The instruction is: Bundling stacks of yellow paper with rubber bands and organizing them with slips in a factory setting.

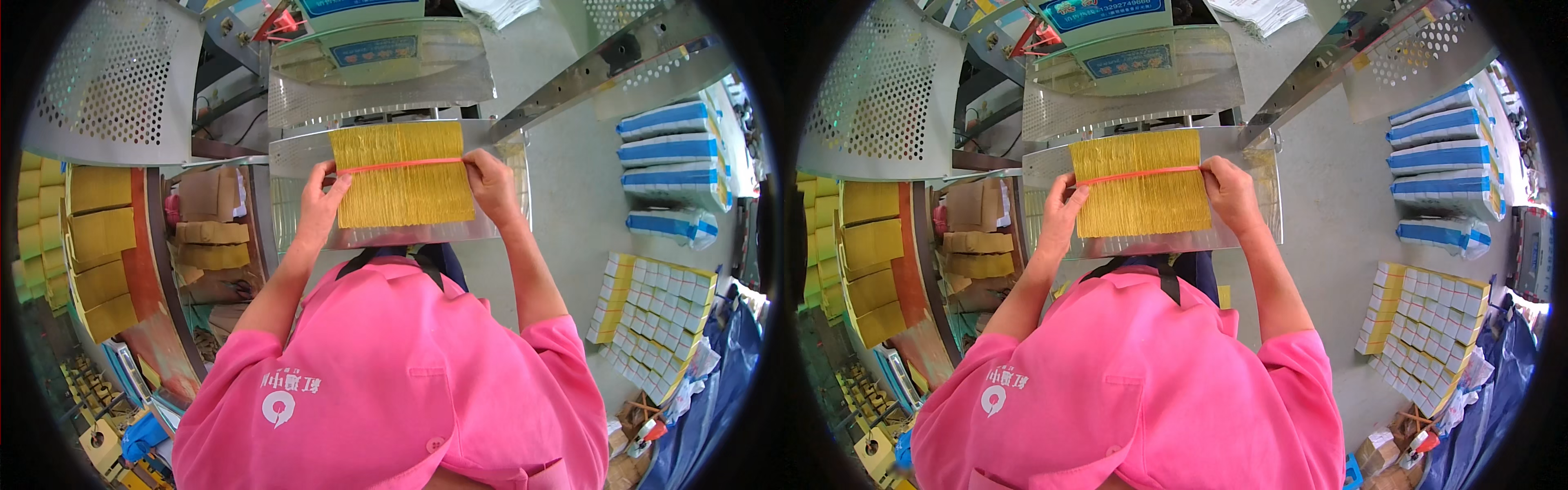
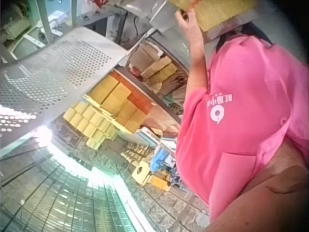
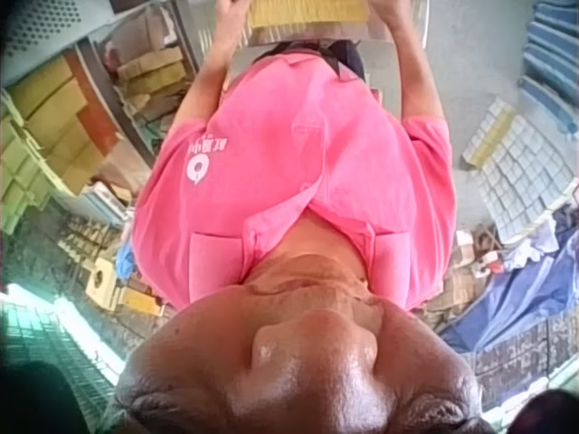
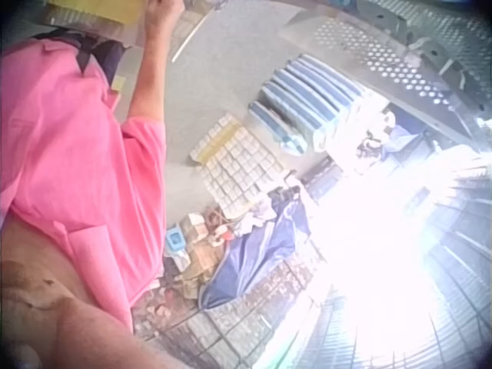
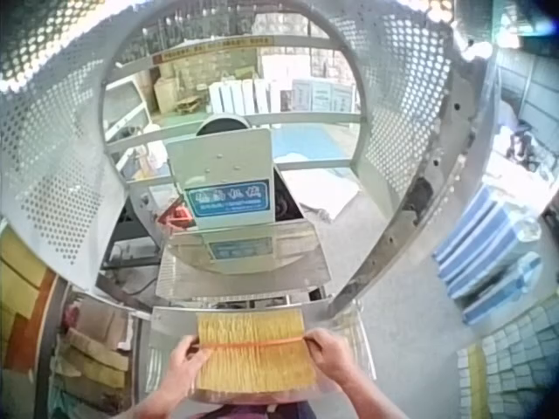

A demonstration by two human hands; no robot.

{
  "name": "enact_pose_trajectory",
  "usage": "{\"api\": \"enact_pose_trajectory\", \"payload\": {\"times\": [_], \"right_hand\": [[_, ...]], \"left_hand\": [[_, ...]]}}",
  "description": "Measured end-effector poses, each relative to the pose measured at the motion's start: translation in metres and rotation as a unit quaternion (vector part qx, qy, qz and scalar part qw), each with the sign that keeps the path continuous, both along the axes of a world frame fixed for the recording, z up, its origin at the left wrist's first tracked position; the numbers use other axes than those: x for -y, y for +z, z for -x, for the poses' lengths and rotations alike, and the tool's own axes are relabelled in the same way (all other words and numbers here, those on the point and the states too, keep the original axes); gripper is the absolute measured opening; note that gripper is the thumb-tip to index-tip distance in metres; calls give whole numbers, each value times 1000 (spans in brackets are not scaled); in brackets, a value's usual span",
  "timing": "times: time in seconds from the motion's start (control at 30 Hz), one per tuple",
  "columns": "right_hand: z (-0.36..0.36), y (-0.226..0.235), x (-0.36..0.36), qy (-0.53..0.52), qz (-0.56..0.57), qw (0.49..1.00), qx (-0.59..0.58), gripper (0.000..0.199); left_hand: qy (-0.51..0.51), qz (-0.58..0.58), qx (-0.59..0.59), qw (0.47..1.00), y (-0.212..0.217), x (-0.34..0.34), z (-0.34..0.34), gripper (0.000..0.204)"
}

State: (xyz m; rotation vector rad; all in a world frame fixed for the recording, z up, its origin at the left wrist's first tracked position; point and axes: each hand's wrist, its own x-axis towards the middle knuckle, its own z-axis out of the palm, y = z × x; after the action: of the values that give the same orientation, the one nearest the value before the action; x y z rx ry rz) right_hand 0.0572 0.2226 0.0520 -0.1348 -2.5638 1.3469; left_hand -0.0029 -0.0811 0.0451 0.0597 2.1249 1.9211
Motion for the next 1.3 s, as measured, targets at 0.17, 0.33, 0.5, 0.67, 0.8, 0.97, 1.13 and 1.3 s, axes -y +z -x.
{"api": "enact_pose_trajectory", "payload": {"times": [0.17, 0.33, 0.5, 0.67, 0.8, 0.97, 1.13, 1.3], "right_hand": [[-15, -8, 4, 4, -15, 998, -68, 8], [-14, -14, 6, -34, 28, 998, -38, 10], [-10, -43, 0, -156, 228, 955, 111, 19], [-6, -32, 22, -146, 352, 901, 207, 36], [-27, 5, 28, -127, 345, 921, 126, 38], [-46, -38, 6, -144, 253, 935, 204, 36], [-46, -59, -6, -144, 88, 948, 269, 35], [-7, -104, 42, -109, -29, 980, 163, 25]], "left_hand": [[14, 24, -11, 1000, 1, -4, -1, 35], [13, 7, 31, 999, -11, 5, 11, 39], [120, -35, 147, 981, -30, 16, 24, 57], [55, -158, 265, 949, -3, -21, 10, 51], [36, -159, 214, 963, 3, -1, -1, 48], [-17, 41, 154, 987, 9, -4, 4, 51], [6, -7, 231, 973, -55, 16, 22, 52], [-123, -70, 238, 961, -83, 46, 46, 48]]}}
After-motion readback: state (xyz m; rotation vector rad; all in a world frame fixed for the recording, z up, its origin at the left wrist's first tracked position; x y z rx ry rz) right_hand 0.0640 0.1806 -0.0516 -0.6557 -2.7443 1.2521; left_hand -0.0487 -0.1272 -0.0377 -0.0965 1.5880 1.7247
